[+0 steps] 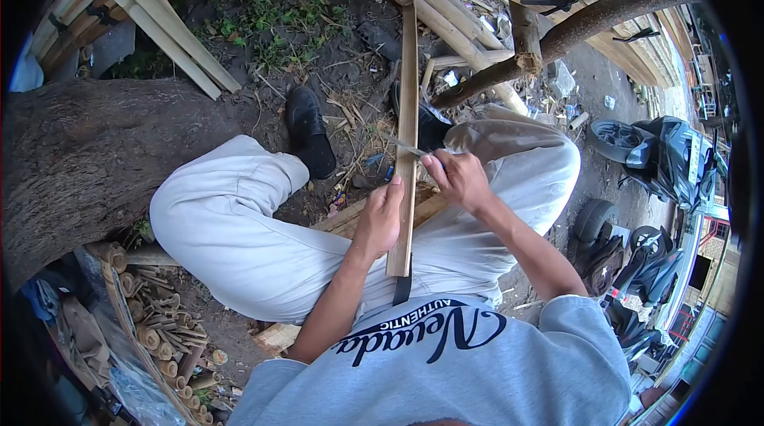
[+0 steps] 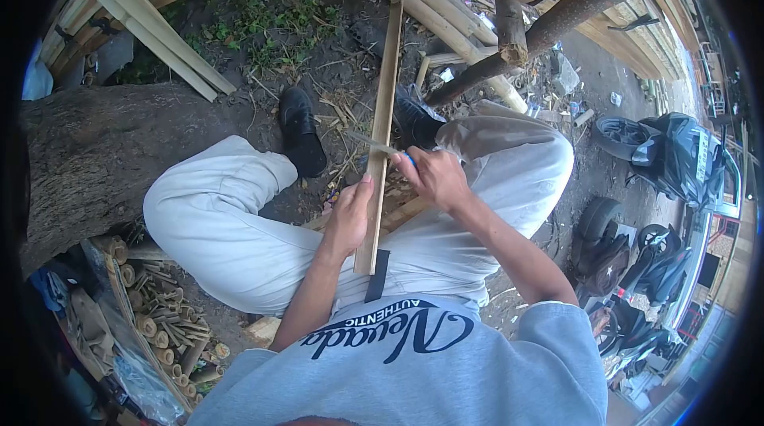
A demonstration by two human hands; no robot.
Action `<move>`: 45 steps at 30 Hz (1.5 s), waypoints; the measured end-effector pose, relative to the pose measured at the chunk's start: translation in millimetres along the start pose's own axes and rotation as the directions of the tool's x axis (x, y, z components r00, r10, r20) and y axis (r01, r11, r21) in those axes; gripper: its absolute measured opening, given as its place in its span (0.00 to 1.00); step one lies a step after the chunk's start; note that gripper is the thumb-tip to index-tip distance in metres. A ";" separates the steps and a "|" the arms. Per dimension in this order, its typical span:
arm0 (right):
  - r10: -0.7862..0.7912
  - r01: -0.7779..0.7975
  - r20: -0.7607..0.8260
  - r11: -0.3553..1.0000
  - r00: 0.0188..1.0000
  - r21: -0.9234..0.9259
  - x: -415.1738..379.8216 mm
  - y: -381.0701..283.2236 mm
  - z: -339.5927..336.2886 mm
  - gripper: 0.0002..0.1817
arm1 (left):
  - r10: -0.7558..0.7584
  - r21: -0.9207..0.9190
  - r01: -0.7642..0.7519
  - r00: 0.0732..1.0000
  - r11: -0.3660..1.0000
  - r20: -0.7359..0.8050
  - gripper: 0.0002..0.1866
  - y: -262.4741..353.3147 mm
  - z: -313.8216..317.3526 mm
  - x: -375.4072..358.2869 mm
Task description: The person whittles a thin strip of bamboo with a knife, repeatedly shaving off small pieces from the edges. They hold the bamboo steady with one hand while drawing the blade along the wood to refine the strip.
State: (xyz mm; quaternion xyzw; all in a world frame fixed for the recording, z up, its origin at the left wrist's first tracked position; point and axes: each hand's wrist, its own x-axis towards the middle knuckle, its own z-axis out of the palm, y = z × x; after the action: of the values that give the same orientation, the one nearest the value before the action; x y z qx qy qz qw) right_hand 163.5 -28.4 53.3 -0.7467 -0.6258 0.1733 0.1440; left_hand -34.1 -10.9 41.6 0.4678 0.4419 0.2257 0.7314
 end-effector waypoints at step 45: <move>-0.040 0.030 -0.078 0.992 0.996 -0.119 61.4 43.0 10.2 0.32 | -0.190 -0.280 0.197 0.980 0.939 0.052 0.22 -4.3 -5.5 -11.1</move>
State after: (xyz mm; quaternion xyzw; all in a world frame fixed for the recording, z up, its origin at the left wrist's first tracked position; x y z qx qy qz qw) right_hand 206.7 24.5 20.7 -0.7492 -0.6416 0.1034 0.1277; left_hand -44.8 -18.4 41.7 0.3149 0.4397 0.2081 0.8150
